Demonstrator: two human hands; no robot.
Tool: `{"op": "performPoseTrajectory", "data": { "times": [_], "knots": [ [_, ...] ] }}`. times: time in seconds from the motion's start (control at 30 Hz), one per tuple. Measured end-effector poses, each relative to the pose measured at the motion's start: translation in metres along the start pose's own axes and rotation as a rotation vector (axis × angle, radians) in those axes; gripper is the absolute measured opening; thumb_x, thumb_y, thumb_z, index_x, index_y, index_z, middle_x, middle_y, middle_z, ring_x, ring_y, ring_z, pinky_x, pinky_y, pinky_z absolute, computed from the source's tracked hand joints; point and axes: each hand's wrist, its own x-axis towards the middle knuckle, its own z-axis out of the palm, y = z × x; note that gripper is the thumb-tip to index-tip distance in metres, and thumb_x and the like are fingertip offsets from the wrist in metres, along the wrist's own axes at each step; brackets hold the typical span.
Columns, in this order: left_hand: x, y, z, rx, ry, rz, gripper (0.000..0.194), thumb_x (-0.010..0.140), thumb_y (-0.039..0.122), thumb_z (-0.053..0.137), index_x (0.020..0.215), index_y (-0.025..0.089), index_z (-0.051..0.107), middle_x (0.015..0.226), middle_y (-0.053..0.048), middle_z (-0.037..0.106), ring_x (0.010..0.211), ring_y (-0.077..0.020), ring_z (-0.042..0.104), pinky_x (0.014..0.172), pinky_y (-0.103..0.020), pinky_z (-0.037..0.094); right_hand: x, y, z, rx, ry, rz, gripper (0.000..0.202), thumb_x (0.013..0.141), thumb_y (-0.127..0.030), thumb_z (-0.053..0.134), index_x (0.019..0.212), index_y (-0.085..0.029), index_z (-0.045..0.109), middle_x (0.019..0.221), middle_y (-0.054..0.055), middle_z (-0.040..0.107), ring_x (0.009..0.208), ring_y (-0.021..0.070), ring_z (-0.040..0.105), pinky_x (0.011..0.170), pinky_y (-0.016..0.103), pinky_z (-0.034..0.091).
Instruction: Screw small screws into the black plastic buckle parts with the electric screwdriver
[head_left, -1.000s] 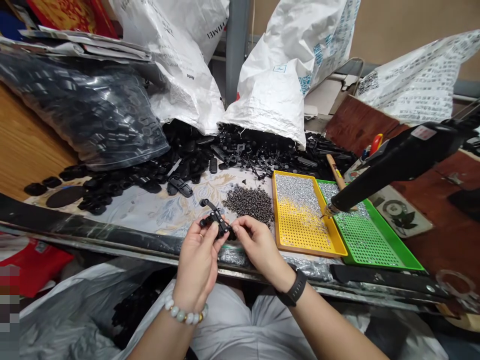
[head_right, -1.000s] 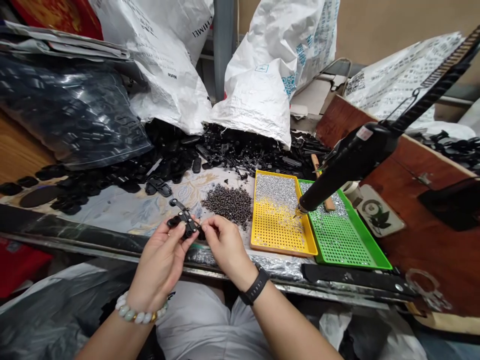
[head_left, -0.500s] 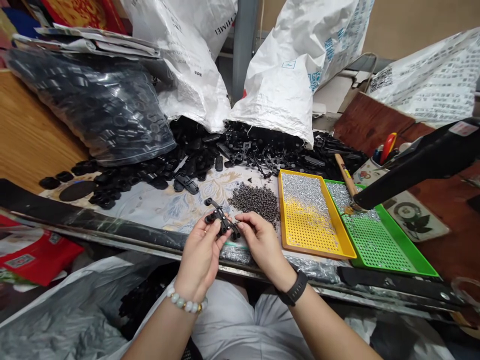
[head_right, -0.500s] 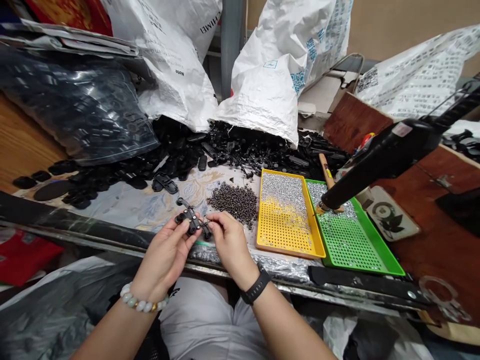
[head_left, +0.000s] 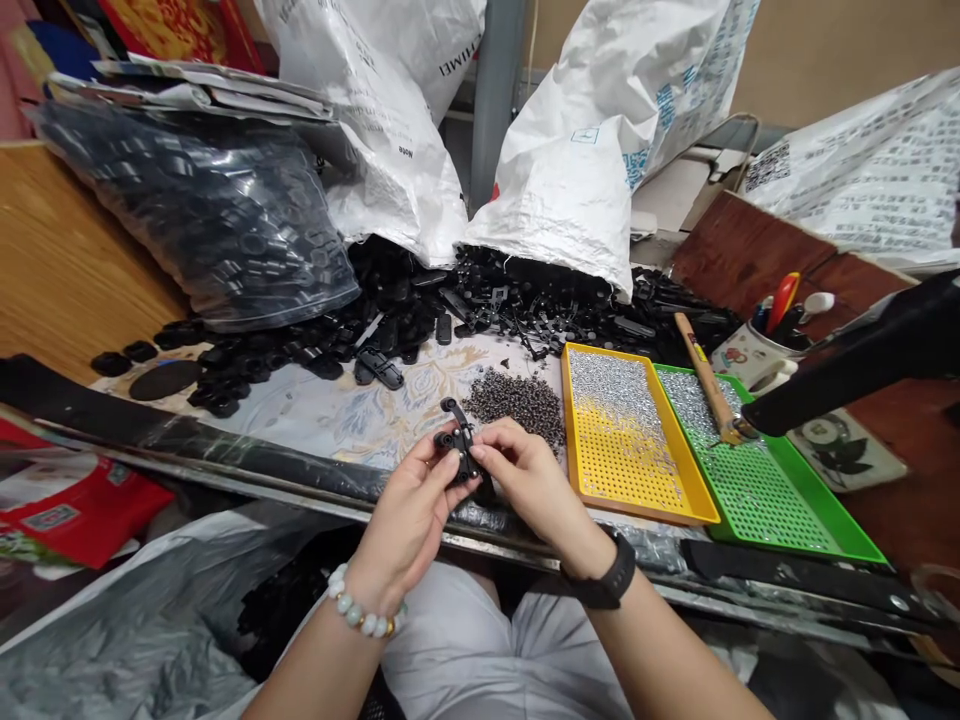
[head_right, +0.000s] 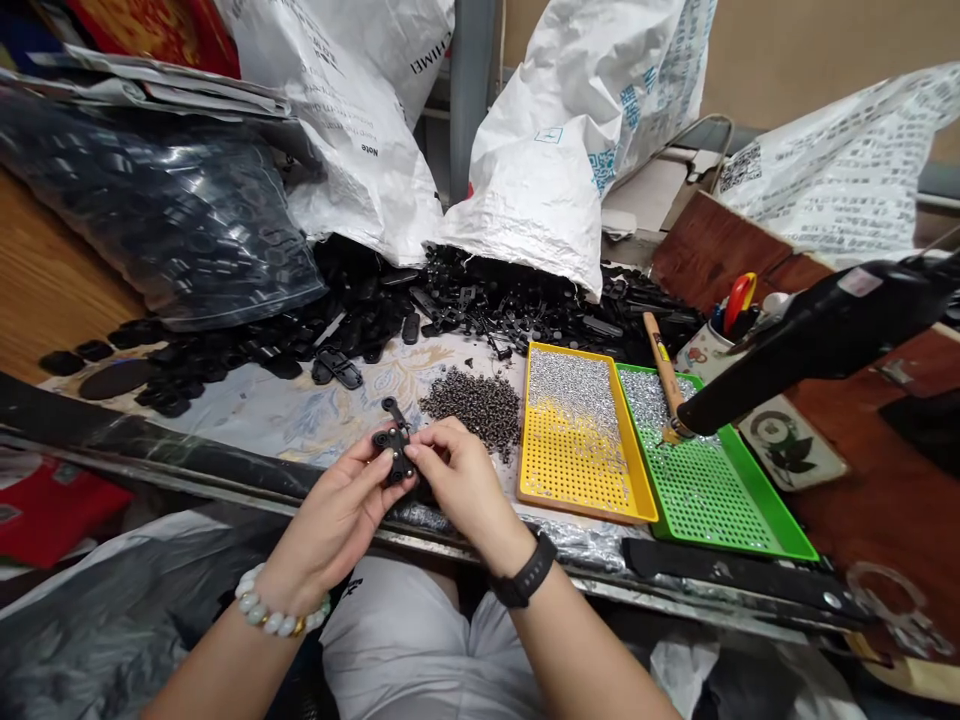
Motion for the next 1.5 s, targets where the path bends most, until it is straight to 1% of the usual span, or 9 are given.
{"op": "performPoseTrajectory", "data": {
  "times": [0.3, 0.43, 0.53, 0.67, 0.8, 0.93, 1.13, 1.33, 1.5],
  "knots": [
    [-0.011, 0.004, -0.003, 0.115, -0.087, 0.013, 0.058, 0.08, 0.034, 0.061, 0.133, 0.042, 0.037, 0.138, -0.002, 0.042, 0.107, -0.0156, 0.054, 0.072, -0.021, 0.051, -0.01, -0.008, 0.001, 0.701, -0.21, 0.354, 0.026, 0.064, -0.038, 0.075, 0.068, -0.016, 0.062, 0.07, -0.001, 0.055, 0.067, 0.0109, 0.048, 0.073, 0.026, 0.042],
    [-0.006, 0.007, -0.009, 0.405, -0.118, 0.084, 0.063, 0.082, 0.04, 0.055, 0.139, 0.036, 0.029, 0.139, -0.009, 0.042, 0.092, -0.0174, 0.06, 0.062, -0.025, 0.052, -0.012, -0.011, 0.006, 0.844, -0.249, 0.389, 0.025, 0.065, -0.038, 0.075, 0.07, -0.017, 0.062, 0.065, -0.001, 0.053, 0.061, 0.0101, 0.047, 0.066, 0.025, 0.042],
    [0.021, 0.03, -0.02, 0.9, 0.107, 0.283, 0.051, 0.082, 0.046, 0.05, 0.126, 0.02, 0.048, 0.114, -0.014, 0.06, 0.062, -0.0168, 0.061, 0.054, -0.03, 0.049, -0.01, -0.013, 0.003, 0.831, -0.129, 0.363, 0.027, 0.062, -0.038, 0.076, 0.072, -0.018, 0.061, 0.071, 0.0, 0.057, 0.066, 0.012, 0.05, 0.069, 0.026, 0.043],
    [0.078, 0.074, -0.036, 1.118, 0.469, 0.477, 0.052, 0.073, 0.038, 0.06, 0.118, 0.014, 0.05, 0.122, -0.023, 0.049, 0.107, -0.0361, 0.053, 0.084, -0.045, 0.042, -0.008, -0.012, -0.003, 0.675, 0.02, 0.326, 0.03, 0.061, -0.039, 0.076, 0.076, -0.019, 0.06, 0.079, 0.002, 0.059, 0.073, 0.0134, 0.053, 0.074, 0.025, 0.042],
    [0.112, 0.089, -0.039, 1.166, 0.527, 0.471, 0.054, 0.054, 0.019, 0.073, 0.106, 0.016, 0.056, 0.111, -0.022, 0.056, 0.117, -0.0428, 0.043, 0.095, -0.052, 0.031, -0.011, -0.008, -0.003, 0.59, 0.042, 0.299, 0.033, 0.062, -0.043, 0.075, 0.077, -0.019, 0.057, 0.081, 0.002, 0.058, 0.077, 0.0142, 0.052, 0.077, 0.026, 0.042],
    [0.1, 0.077, -0.037, 1.068, 0.442, 0.432, 0.056, 0.055, 0.012, 0.067, 0.109, 0.021, 0.056, 0.097, -0.012, 0.063, 0.115, -0.0365, 0.047, 0.1, -0.048, 0.028, -0.013, -0.006, -0.007, 0.522, 0.069, 0.303, 0.034, 0.061, -0.043, 0.075, 0.076, -0.018, 0.057, 0.078, 0.001, 0.053, 0.074, 0.0126, 0.049, 0.072, 0.024, 0.041],
    [0.03, 0.04, -0.026, 0.697, 0.147, 0.117, 0.025, 0.068, 0.023, 0.054, 0.092, 0.017, 0.058, 0.079, -0.007, 0.065, 0.078, -0.0225, 0.064, 0.074, -0.035, 0.05, -0.009, -0.007, -0.01, 0.472, 0.103, 0.272, 0.03, 0.064, -0.04, 0.071, 0.073, -0.017, 0.054, 0.072, -0.002, 0.05, 0.066, 0.0095, 0.044, 0.065, 0.022, 0.037],
    [-0.015, 0.009, 0.008, -0.028, 0.066, -0.159, 0.03, 0.074, 0.018, 0.058, 0.104, 0.021, 0.059, 0.103, -0.006, 0.064, 0.094, -0.0194, 0.063, 0.079, -0.03, 0.053, -0.008, -0.006, -0.007, 0.432, 0.136, 0.259, 0.028, 0.065, -0.037, 0.071, 0.072, -0.018, 0.051, 0.075, -0.002, 0.052, 0.066, 0.0093, 0.047, 0.062, 0.023, 0.039],
    [-0.019, 0.006, 0.021, -0.112, 0.065, -0.132, 0.038, 0.08, 0.019, 0.055, 0.118, 0.022, 0.057, 0.113, -0.007, 0.063, 0.108, -0.021, 0.057, 0.091, -0.034, 0.048, -0.014, -0.01, -0.008, 0.443, 0.126, 0.233, 0.028, 0.067, -0.037, 0.07, 0.073, -0.019, 0.05, 0.075, -0.002, 0.052, 0.064, 0.0093, 0.049, 0.059, 0.023, 0.042]
  ]
}}
